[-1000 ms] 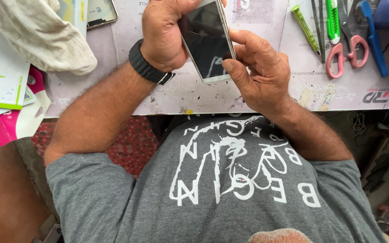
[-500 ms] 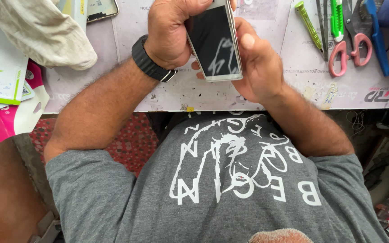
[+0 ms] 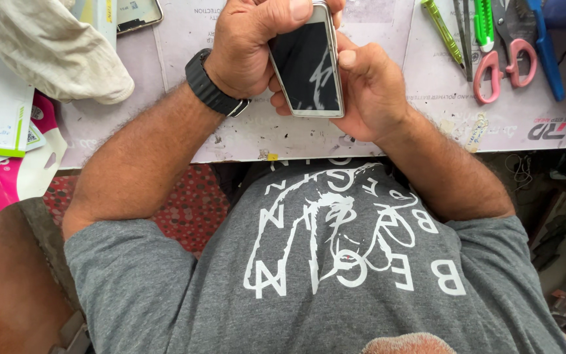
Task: The person removes a protective film from a white smartphone back cover, then uses tweezers to press along the phone's edges to seat the back cover. The person turns the phone over and presses the screen edges, then powers the device on to confirm the display functions.
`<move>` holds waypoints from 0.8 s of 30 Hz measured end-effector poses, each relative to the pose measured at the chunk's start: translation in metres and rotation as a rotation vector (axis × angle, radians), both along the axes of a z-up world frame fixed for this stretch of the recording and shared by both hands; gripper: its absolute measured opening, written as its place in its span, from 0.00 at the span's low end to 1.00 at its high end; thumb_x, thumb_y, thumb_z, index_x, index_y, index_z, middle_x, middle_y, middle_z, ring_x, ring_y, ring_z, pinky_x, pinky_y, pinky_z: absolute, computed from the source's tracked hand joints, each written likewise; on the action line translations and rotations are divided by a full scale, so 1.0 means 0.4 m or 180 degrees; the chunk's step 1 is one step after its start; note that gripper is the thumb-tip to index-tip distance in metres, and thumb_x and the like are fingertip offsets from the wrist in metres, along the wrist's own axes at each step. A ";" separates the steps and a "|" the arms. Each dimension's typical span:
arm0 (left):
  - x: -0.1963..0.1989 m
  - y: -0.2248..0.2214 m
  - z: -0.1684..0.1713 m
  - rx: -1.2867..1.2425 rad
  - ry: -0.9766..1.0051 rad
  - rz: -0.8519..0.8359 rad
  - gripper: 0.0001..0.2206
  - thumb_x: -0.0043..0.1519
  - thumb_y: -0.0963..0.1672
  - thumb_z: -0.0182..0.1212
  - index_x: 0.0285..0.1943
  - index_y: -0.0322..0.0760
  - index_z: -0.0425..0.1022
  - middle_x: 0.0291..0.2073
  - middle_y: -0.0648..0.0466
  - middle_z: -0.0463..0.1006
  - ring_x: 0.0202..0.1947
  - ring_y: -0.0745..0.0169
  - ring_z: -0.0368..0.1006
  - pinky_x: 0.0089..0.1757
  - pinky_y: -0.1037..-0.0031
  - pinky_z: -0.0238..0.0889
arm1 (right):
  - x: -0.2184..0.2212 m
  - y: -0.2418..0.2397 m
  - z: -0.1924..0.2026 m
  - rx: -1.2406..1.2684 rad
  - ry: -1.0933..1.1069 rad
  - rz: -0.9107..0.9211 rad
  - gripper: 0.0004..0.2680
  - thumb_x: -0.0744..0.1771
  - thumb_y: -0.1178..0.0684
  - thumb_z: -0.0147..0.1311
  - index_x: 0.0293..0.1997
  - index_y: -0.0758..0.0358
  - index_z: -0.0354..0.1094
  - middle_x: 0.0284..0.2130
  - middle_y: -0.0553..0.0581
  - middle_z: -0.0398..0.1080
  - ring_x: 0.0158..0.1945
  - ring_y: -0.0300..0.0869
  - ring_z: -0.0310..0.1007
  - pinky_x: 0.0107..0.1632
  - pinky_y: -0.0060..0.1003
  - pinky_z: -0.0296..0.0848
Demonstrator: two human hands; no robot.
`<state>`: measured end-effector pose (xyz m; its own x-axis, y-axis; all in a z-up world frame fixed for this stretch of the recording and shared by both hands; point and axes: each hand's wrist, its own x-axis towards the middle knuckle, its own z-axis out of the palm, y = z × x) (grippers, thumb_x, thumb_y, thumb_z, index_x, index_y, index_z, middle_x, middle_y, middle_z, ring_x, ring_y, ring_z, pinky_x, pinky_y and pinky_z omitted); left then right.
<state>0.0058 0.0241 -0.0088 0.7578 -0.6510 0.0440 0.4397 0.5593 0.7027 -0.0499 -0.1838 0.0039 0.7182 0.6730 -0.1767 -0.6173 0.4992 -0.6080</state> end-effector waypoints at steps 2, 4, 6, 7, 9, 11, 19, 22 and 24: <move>-0.003 -0.001 0.002 0.0086 -0.0028 0.0032 0.14 0.75 0.45 0.57 0.58 0.23 0.74 0.37 0.45 0.81 0.30 0.62 0.80 0.29 0.77 0.73 | -0.002 0.002 -0.006 -0.0002 -0.0007 -0.0020 0.24 0.70 0.43 0.41 0.71 0.71 0.50 0.52 0.71 0.69 0.54 0.54 0.76 0.61 0.52 0.78; -0.006 -0.003 0.006 0.0188 -0.0063 0.0059 0.15 0.75 0.45 0.57 0.58 0.23 0.74 0.36 0.46 0.81 0.30 0.63 0.79 0.28 0.78 0.72 | -0.010 0.001 -0.008 -0.0058 0.0019 -0.0125 0.24 0.70 0.44 0.41 0.71 0.72 0.49 0.53 0.71 0.68 0.55 0.54 0.76 0.60 0.53 0.79; -0.008 -0.006 0.009 0.0264 -0.0042 0.0091 0.15 0.74 0.45 0.56 0.57 0.24 0.74 0.35 0.46 0.81 0.27 0.64 0.79 0.25 0.79 0.70 | -0.014 0.002 -0.013 -0.0121 0.0001 -0.0210 0.23 0.70 0.44 0.41 0.71 0.72 0.49 0.52 0.73 0.68 0.54 0.55 0.76 0.59 0.54 0.79; -0.008 -0.007 0.009 0.0286 0.0001 0.0111 0.15 0.73 0.45 0.56 0.57 0.25 0.74 0.35 0.47 0.81 0.25 0.65 0.78 0.23 0.80 0.69 | -0.013 0.005 -0.017 -0.0156 -0.0027 -0.0243 0.23 0.70 0.44 0.41 0.70 0.72 0.50 0.51 0.73 0.68 0.52 0.55 0.77 0.57 0.54 0.80; -0.012 -0.004 0.009 0.0323 0.0007 0.0152 0.14 0.73 0.45 0.56 0.57 0.25 0.74 0.36 0.46 0.81 0.26 0.64 0.79 0.23 0.80 0.70 | -0.011 0.007 -0.020 -0.0155 -0.0043 -0.0211 0.23 0.70 0.44 0.41 0.71 0.72 0.49 0.51 0.74 0.68 0.51 0.56 0.77 0.57 0.55 0.80; -0.008 -0.001 0.004 0.0289 -0.0062 0.0153 0.14 0.74 0.45 0.55 0.59 0.24 0.74 0.39 0.44 0.81 0.31 0.62 0.81 0.27 0.77 0.74 | -0.003 0.002 -0.018 -0.0105 -0.0019 -0.0101 0.25 0.70 0.44 0.40 0.72 0.72 0.48 0.53 0.75 0.68 0.53 0.57 0.76 0.59 0.55 0.79; -0.002 -0.004 -0.025 0.0026 -0.0055 0.0032 0.13 0.77 0.43 0.53 0.58 0.22 0.73 0.41 0.40 0.81 0.34 0.58 0.81 0.31 0.74 0.76 | -0.001 -0.002 -0.022 -0.0015 0.0121 -0.0003 0.28 0.69 0.43 0.41 0.76 0.70 0.46 0.55 0.75 0.67 0.56 0.59 0.76 0.61 0.57 0.78; -0.004 -0.003 -0.012 0.0088 0.0047 0.0005 0.14 0.75 0.44 0.53 0.59 0.23 0.73 0.39 0.41 0.81 0.31 0.60 0.81 0.28 0.76 0.74 | -0.002 -0.001 -0.021 -0.0028 0.0130 -0.0010 0.28 0.69 0.42 0.40 0.77 0.70 0.46 0.55 0.75 0.67 0.56 0.59 0.75 0.61 0.57 0.77; -0.003 -0.001 -0.005 0.0130 0.0079 -0.0009 0.14 0.75 0.44 0.53 0.59 0.23 0.73 0.38 0.41 0.81 0.30 0.60 0.81 0.27 0.77 0.74 | -0.001 -0.001 -0.020 -0.0026 0.0136 -0.0009 0.28 0.69 0.42 0.40 0.77 0.70 0.46 0.55 0.75 0.67 0.56 0.58 0.75 0.62 0.57 0.77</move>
